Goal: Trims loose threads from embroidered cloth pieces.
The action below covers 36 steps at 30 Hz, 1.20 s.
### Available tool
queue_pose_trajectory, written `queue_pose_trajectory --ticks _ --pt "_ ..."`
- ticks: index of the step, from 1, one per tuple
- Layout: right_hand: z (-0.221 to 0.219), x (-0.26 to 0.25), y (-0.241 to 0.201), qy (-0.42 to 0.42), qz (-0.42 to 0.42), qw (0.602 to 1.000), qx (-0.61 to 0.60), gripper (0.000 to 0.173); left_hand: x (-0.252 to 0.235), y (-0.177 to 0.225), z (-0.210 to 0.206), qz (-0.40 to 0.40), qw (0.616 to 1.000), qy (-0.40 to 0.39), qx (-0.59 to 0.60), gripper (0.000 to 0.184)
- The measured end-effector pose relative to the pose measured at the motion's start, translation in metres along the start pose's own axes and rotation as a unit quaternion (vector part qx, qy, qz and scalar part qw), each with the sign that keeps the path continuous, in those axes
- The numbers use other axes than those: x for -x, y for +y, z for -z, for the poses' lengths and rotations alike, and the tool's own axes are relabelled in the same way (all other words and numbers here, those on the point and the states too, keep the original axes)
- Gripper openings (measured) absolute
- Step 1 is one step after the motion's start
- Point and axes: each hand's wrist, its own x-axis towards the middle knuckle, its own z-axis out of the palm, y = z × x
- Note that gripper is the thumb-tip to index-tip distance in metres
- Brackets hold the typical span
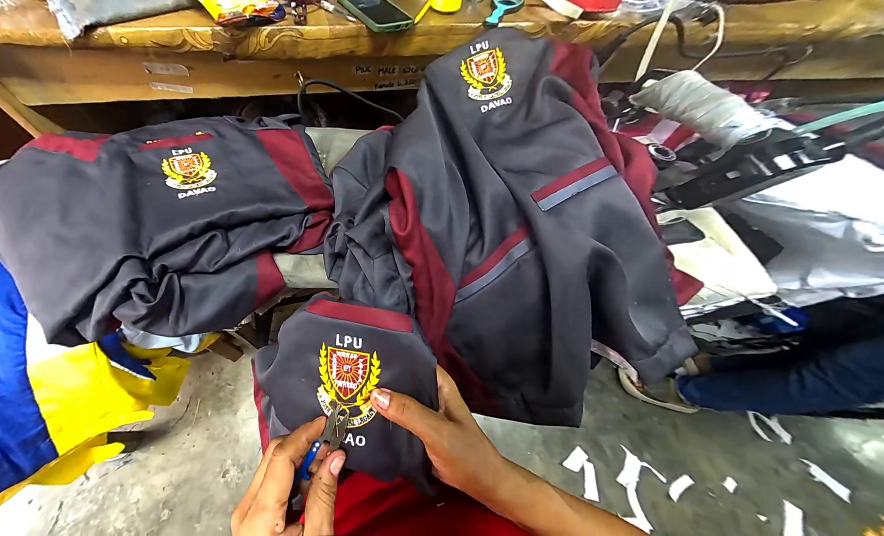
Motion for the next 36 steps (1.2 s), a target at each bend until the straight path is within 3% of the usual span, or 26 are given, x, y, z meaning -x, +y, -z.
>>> queue_pose_trajectory --ticks 11,22,36 --pt "-0.005 0.002 -0.005 0.026 0.045 0.993 0.108 0.038 -0.001 -0.002 -0.009 0.027 0.995 0.006 0.099 0.027" --pt "-0.003 0.000 -0.003 0.010 -0.024 1.000 0.005 0.030 -0.002 -0.007 -0.005 -0.030 0.998 0.020 0.046 0.024" --pt "-0.003 0.000 -0.002 0.005 0.098 0.986 0.131 0.037 0.001 0.001 -0.006 0.042 0.995 -0.014 0.089 0.027"
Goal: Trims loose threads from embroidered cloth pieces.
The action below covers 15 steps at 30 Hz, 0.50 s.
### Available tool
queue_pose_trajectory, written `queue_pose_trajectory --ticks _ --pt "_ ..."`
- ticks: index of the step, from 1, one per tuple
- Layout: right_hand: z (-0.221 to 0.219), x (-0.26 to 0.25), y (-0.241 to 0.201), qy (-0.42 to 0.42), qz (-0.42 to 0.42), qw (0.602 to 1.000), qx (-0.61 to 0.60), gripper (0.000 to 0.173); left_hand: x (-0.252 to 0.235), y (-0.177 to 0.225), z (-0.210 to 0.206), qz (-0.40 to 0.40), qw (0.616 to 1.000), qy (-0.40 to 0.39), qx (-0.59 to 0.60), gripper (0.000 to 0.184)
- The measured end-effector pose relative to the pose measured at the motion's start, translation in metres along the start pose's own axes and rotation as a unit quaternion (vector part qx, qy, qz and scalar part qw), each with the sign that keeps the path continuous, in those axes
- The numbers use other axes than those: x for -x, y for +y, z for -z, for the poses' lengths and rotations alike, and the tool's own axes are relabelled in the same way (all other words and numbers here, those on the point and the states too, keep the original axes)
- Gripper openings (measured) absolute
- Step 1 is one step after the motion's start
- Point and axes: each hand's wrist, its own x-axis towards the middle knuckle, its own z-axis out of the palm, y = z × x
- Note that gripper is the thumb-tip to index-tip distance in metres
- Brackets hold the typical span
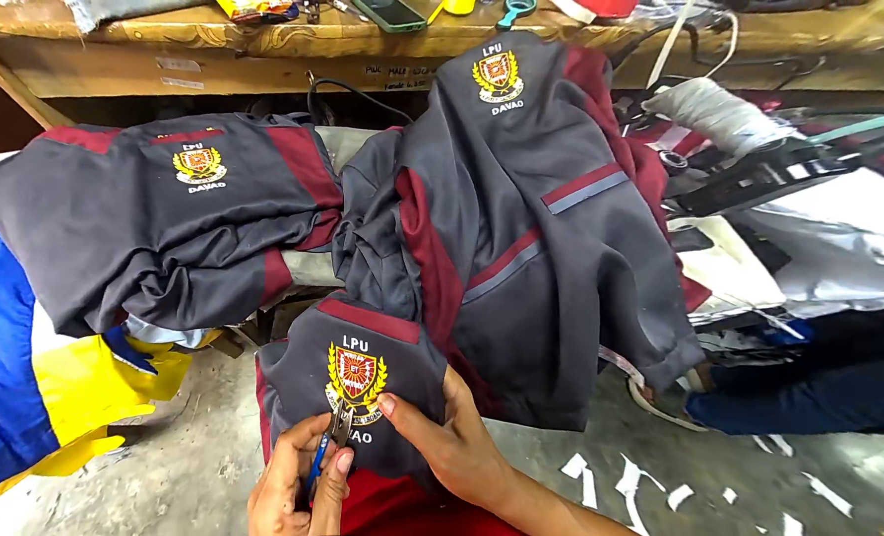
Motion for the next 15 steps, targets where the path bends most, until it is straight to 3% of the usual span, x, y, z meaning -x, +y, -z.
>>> queue_pose_trajectory --ticks 8,15 --pt "-0.005 0.002 -0.002 0.019 -0.041 0.998 -0.040 0.035 -0.001 -0.002 -0.007 0.007 0.998 0.020 0.054 0.028" --pt "-0.006 0.001 -0.001 0.023 -0.089 0.992 -0.090 0.032 -0.004 -0.012 -0.008 -0.055 0.998 0.032 0.012 0.028"
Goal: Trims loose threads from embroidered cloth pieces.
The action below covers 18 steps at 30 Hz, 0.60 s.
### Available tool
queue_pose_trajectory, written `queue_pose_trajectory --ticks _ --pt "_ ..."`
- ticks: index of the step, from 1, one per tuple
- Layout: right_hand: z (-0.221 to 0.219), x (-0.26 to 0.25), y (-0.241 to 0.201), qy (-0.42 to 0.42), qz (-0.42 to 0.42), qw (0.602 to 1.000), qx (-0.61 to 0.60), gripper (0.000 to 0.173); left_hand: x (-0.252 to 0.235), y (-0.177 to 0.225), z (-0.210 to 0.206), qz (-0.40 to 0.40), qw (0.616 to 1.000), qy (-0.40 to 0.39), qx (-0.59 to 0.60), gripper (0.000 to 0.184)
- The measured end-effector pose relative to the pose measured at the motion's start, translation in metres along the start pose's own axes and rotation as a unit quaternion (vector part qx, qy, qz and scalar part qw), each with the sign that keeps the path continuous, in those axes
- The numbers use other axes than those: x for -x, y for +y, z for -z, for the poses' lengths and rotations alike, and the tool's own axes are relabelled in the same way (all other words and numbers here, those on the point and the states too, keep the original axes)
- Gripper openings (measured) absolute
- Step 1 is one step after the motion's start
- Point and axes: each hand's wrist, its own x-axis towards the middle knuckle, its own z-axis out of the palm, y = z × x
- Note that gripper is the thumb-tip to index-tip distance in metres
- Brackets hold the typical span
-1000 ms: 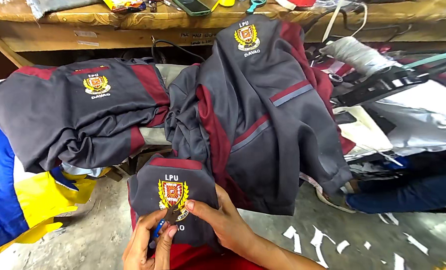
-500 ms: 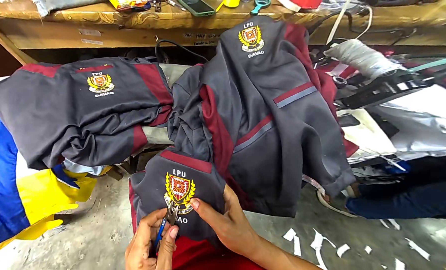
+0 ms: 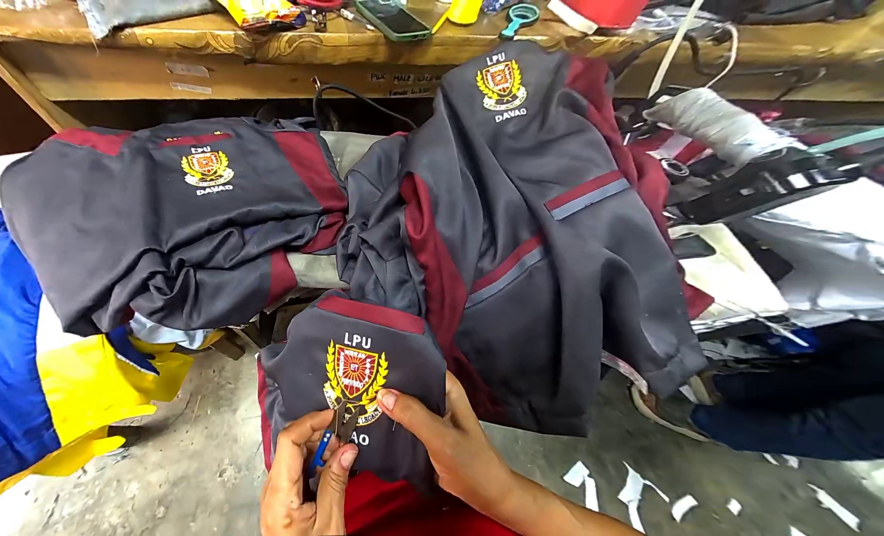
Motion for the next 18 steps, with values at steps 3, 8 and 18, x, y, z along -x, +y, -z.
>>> queue_pose_trajectory --ticks 3,8,18 --pt "0.0002 -0.0011 0.0004 -0.011 -0.005 1.000 -0.008 0.030 -0.0008 -0.0031 0.0016 -0.018 1.000 -0.005 -0.019 0.026" --pt "0.0002 -0.0022 -0.0014 -0.026 -0.021 0.999 -0.015 0.031 -0.0028 -0.0050 0.0058 -0.032 0.998 -0.018 -0.051 0.025" --pt "0.0031 -0.0028 -0.0003 -0.037 -0.037 0.998 -0.035 0.030 -0.0054 -0.0033 0.0086 -0.035 0.997 -0.019 -0.068 0.020"
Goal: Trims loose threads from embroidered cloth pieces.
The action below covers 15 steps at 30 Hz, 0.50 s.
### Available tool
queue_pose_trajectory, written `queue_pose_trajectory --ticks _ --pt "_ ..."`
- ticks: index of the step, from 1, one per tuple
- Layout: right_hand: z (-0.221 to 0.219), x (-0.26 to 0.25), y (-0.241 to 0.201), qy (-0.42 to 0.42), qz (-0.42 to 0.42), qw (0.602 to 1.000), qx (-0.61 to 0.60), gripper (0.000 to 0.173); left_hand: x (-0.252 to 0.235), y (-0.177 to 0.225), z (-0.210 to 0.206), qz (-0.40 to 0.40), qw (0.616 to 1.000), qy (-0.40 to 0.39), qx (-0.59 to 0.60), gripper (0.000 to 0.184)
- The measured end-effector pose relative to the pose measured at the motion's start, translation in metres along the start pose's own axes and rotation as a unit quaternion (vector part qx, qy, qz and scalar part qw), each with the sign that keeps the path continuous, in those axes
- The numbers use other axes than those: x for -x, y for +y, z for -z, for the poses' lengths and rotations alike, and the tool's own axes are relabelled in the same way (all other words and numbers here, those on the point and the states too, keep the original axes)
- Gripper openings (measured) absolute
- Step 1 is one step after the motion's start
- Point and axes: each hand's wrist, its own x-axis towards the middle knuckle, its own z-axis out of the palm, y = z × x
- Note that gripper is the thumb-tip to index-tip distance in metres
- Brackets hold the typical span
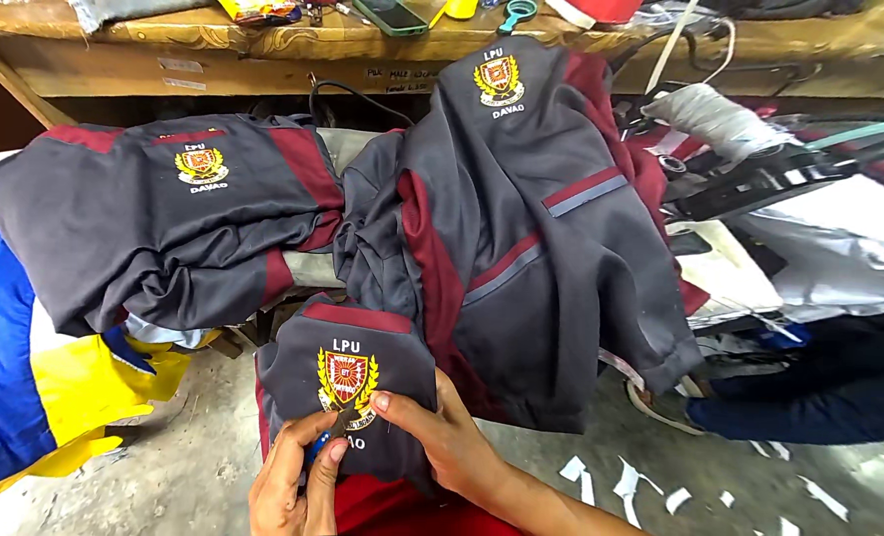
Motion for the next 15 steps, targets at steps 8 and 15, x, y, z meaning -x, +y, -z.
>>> queue_pose_trajectory --ticks 8,15 --pt "0.016 -0.003 -0.004 -0.029 -0.088 0.992 -0.084 0.026 -0.019 0.004 0.020 0.033 0.998 0.037 0.025 0.062" --pt "0.025 -0.015 -0.008 -0.071 -0.156 0.975 -0.143 0.021 -0.036 -0.006 0.017 0.082 0.992 0.019 0.096 0.036"
